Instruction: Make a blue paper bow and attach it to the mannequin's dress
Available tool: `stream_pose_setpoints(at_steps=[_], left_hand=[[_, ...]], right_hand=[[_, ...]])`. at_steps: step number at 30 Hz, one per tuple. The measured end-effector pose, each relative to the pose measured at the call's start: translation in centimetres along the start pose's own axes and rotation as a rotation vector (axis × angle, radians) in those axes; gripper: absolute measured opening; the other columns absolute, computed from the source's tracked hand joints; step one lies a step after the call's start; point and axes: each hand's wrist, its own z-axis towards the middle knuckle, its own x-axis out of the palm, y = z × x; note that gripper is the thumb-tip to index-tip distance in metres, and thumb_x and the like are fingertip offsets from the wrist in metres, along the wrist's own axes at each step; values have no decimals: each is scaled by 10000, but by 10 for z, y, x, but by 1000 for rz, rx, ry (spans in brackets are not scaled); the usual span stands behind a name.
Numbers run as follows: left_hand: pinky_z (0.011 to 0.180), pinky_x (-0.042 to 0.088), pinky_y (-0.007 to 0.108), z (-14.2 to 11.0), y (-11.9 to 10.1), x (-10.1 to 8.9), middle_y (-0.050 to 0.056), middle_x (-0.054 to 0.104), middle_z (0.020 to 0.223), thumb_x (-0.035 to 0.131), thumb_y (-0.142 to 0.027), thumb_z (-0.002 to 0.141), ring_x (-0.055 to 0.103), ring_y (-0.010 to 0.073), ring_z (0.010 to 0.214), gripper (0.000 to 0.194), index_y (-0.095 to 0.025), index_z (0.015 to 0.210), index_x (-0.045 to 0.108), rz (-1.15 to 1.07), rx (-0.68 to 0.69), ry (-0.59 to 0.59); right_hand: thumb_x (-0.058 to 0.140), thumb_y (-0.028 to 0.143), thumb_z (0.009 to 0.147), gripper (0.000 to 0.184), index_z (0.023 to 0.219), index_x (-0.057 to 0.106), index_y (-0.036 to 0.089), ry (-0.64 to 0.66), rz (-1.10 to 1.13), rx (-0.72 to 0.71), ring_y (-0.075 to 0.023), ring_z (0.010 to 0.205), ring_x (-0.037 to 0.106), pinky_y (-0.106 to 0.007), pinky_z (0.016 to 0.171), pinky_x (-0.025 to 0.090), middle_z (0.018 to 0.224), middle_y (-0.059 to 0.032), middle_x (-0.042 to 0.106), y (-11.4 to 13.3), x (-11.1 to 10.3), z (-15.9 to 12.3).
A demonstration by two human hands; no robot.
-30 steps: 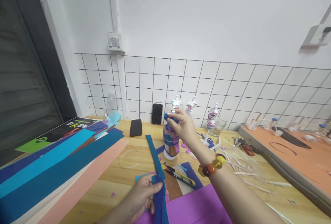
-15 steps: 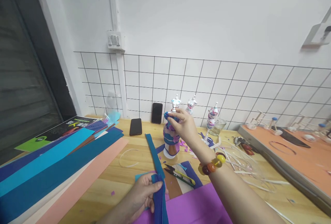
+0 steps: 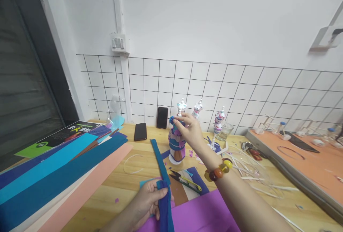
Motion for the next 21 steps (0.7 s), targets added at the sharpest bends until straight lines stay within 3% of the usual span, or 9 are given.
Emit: stream_pose_setpoints(at_steps=[21], left_hand=[[289, 384, 125, 5, 4, -5, 58, 679, 680, 668, -293, 676, 571, 81, 402, 252, -129, 802, 524, 7, -30, 13]], right_hand=[[626, 254, 720, 117, 763, 714, 190, -84, 43, 64, -242, 911, 614, -388, 835, 465, 898, -73, 677, -1, 3, 2]])
